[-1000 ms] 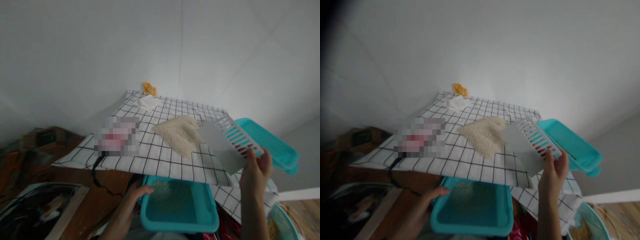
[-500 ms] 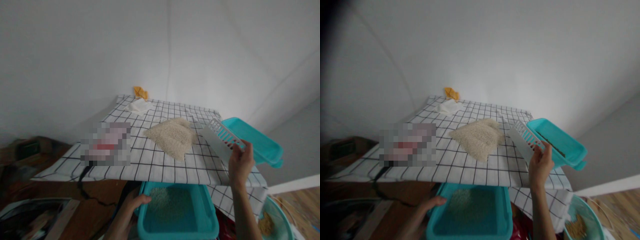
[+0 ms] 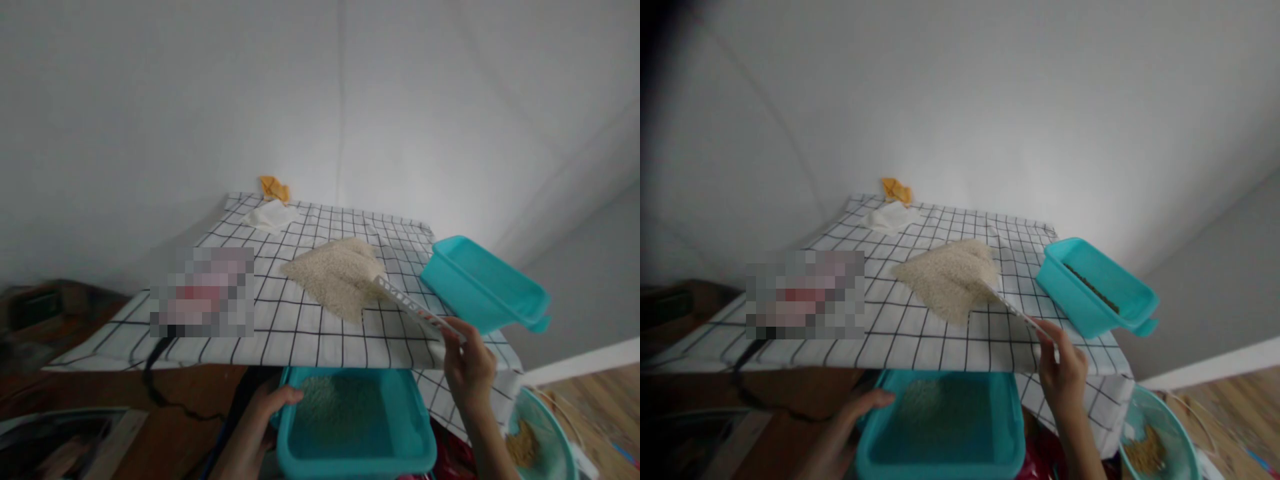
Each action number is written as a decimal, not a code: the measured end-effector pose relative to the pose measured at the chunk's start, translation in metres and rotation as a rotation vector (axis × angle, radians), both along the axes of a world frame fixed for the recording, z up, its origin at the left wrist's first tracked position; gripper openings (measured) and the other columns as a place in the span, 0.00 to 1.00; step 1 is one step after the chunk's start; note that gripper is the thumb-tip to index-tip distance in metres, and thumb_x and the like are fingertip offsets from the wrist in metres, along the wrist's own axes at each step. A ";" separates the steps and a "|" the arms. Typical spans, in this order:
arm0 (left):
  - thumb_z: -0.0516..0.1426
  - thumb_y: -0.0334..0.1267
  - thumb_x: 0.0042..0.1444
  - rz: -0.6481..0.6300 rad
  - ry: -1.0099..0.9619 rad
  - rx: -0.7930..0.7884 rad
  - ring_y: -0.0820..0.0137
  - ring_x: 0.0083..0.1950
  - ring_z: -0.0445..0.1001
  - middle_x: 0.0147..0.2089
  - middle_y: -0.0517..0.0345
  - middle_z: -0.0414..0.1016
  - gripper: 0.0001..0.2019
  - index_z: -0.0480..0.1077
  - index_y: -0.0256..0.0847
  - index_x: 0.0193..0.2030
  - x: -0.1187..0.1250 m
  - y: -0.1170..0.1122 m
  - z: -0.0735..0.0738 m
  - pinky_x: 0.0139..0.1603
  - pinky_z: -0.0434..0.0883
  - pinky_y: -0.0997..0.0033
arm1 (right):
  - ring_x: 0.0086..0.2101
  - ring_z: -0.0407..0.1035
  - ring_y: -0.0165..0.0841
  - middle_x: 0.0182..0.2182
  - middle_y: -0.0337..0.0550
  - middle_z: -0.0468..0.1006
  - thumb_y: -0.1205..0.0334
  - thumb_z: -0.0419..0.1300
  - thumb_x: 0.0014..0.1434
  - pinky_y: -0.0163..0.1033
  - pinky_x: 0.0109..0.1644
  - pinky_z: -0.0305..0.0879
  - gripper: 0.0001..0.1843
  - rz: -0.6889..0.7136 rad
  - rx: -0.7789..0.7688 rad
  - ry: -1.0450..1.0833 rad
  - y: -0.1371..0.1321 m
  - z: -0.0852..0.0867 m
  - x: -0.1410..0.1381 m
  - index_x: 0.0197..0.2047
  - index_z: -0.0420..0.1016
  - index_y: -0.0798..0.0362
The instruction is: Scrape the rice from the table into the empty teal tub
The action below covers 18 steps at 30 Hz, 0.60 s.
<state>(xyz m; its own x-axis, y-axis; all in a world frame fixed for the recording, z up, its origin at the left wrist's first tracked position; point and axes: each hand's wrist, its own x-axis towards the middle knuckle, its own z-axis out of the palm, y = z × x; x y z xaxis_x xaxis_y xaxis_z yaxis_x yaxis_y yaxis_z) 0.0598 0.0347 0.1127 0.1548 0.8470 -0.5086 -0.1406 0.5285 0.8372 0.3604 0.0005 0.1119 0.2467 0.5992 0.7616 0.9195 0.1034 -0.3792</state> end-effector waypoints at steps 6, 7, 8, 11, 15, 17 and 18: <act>0.61 0.44 0.41 0.008 -0.002 -0.073 0.62 0.29 0.75 0.24 0.58 0.76 0.06 0.74 0.46 0.22 0.003 -0.002 -0.001 0.31 0.71 0.65 | 0.17 0.68 0.30 0.31 0.40 0.82 0.68 0.55 0.62 0.35 0.22 0.61 0.12 0.144 -0.001 0.056 -0.015 0.007 -0.018 0.46 0.72 0.45; 0.61 0.43 0.41 0.014 -0.004 -0.086 0.62 0.30 0.75 0.24 0.59 0.76 0.06 0.73 0.46 0.21 0.003 -0.002 -0.002 0.30 0.71 0.66 | 0.20 0.71 0.31 0.32 0.40 0.82 0.69 0.55 0.62 0.36 0.23 0.63 0.13 0.169 0.006 0.062 -0.017 0.008 -0.021 0.46 0.72 0.44; 0.61 0.43 0.41 0.014 -0.009 -0.092 0.63 0.31 0.75 0.25 0.59 0.77 0.06 0.73 0.46 0.21 0.002 -0.002 -0.002 0.30 0.71 0.67 | 0.22 0.73 0.33 0.33 0.40 0.82 0.69 0.55 0.62 0.36 0.24 0.65 0.13 0.194 0.007 0.071 -0.019 0.009 -0.023 0.46 0.73 0.44; 0.62 0.43 0.41 -0.013 -0.024 -0.091 0.64 0.31 0.75 0.26 0.59 0.77 0.06 0.73 0.46 0.22 0.000 0.000 -0.003 0.31 0.71 0.68 | 0.26 0.75 0.36 0.34 0.41 0.83 0.68 0.55 0.62 0.38 0.26 0.68 0.13 0.241 -0.016 0.135 -0.025 0.009 -0.028 0.46 0.74 0.43; 0.63 0.44 0.40 -0.019 -0.013 -0.097 0.64 0.31 0.74 0.27 0.58 0.77 0.07 0.75 0.45 0.25 0.001 0.000 -0.007 0.31 0.70 0.68 | 0.27 0.76 0.37 0.33 0.41 0.83 0.64 0.57 0.62 0.39 0.27 0.70 0.09 0.239 -0.019 0.203 -0.035 0.008 -0.028 0.42 0.77 0.46; 0.62 0.44 0.40 -0.007 -0.018 -0.100 0.64 0.30 0.74 0.27 0.58 0.76 0.08 0.74 0.44 0.27 0.003 -0.001 -0.011 0.30 0.69 0.69 | 0.28 0.77 0.37 0.32 0.41 0.83 0.65 0.57 0.61 0.38 0.28 0.70 0.09 0.266 -0.009 0.201 -0.038 0.008 -0.026 0.42 0.77 0.47; 0.61 0.44 0.40 -0.002 -0.026 -0.112 0.64 0.30 0.74 0.26 0.59 0.76 0.08 0.74 0.44 0.27 0.003 -0.001 -0.013 0.30 0.69 0.69 | 0.30 0.77 0.36 0.33 0.40 0.83 0.66 0.57 0.61 0.38 0.29 0.71 0.09 0.286 -0.005 0.192 -0.040 0.009 -0.025 0.43 0.76 0.47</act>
<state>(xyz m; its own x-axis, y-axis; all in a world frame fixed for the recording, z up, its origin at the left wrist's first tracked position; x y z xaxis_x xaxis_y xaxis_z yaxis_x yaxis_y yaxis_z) 0.0633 0.0338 0.0997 0.1710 0.7849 -0.5956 -0.1602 0.6186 0.7692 0.3357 -0.0391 0.1213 0.2069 0.6683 0.7145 0.7650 0.3447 -0.5440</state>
